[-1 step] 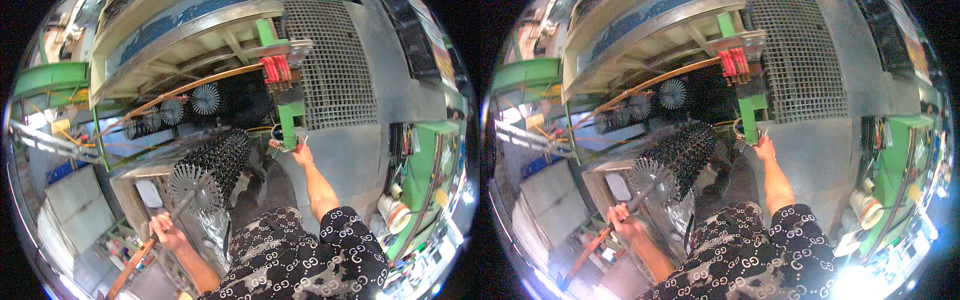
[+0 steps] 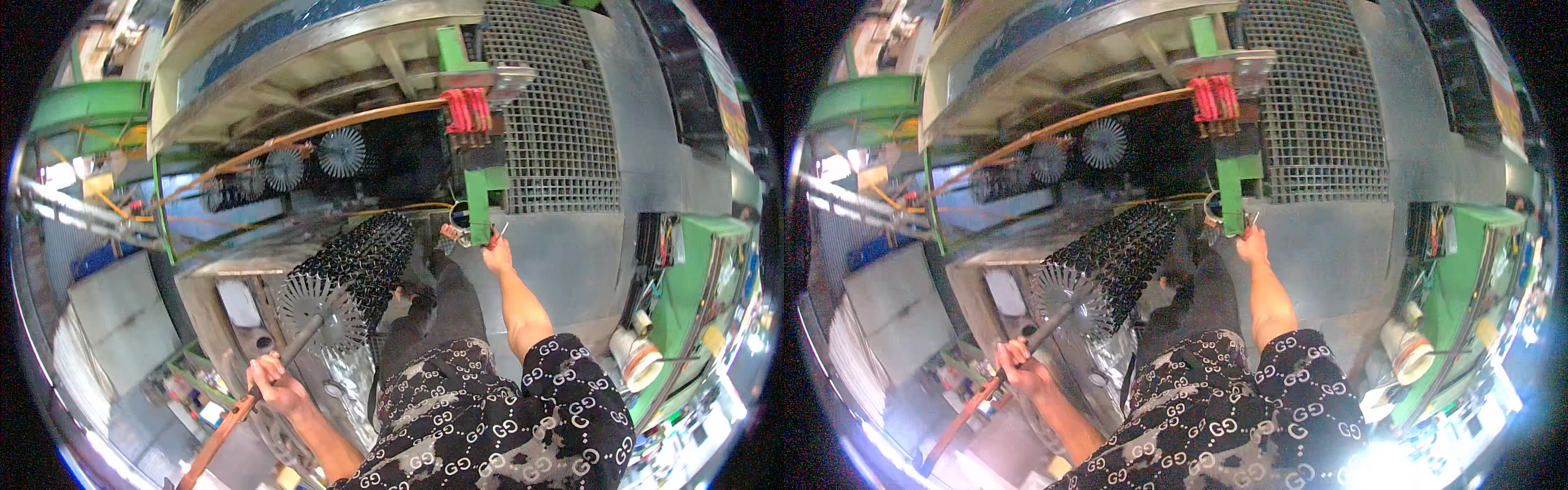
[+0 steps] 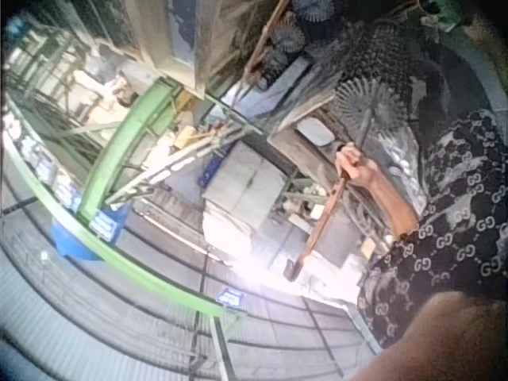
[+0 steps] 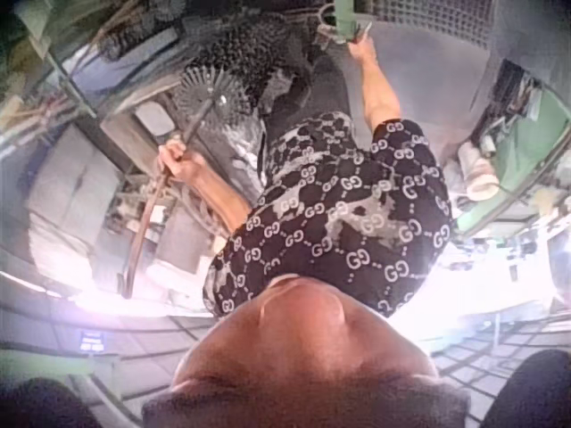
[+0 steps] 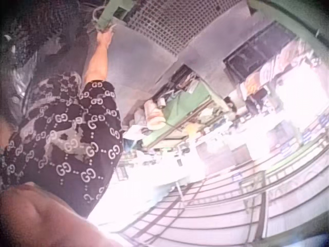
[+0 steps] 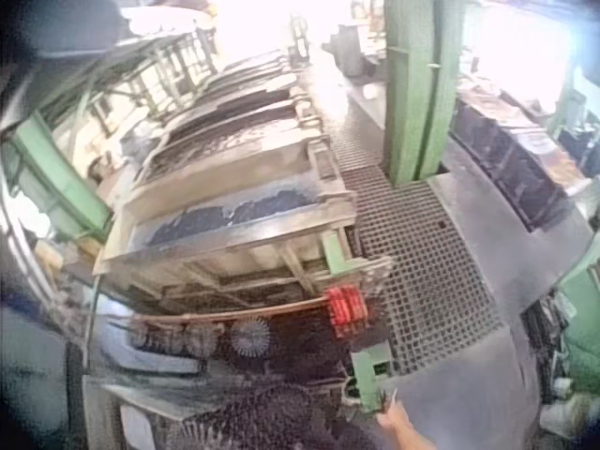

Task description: The person uses a wrench to tighten clamps on a wooden frame attached to a large machine. They then use a red-handled tool to scrape or clean a rotating cylindrical brush component.

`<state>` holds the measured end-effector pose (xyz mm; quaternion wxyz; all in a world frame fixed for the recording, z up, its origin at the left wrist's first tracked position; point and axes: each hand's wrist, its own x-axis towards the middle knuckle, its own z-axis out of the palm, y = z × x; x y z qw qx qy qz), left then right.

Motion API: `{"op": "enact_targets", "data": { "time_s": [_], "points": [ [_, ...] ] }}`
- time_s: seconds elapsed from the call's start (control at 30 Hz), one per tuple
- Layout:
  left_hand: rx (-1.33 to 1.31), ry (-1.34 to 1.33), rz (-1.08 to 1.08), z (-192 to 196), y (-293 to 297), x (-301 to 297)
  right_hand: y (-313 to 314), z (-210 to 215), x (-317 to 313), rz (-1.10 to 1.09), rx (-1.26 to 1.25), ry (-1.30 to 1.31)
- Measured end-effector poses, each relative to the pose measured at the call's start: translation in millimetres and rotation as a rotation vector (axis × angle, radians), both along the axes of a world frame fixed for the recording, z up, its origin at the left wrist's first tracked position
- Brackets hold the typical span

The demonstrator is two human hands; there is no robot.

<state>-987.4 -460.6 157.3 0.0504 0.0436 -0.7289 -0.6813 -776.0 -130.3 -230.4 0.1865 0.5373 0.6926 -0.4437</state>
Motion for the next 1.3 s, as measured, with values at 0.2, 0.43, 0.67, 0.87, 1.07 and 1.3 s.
{"op": "enact_targets", "data": {
  "time_s": [0.2,0.43,0.67,0.87,1.07,1.3],
  "points": [
    [-0.037,-0.032,0.293,8.7,-55.0,69.1,-18.8,-0.7,14.2,-0.493,0.042,0.323],
    [-0.025,0.005,0.594,13.0,-125.0,191.3,2.6,18.2,107.9,-0.179,-0.067,0.167],
    [0.054,0.114,0.82,-14.3,-198.2,320.5,-65.8,53.8,105.9,0.843,0.055,-0.149],
    [0.194,0.284,0.913,-40.6,-237.3,391.0,-147.9,88.7,89.0,1.28,0.035,-0.138],
    [0.086,0.295,1.115,-22.5,-274.8,445.7,-160.5,52.2,112.5,1.418,0.063,0.01],
    [-0.101,0.42,1.004,59.2,-349.8,500.3,-182.1,37.1,87.0,1.495,0.237,-0.103]
  ]
}}
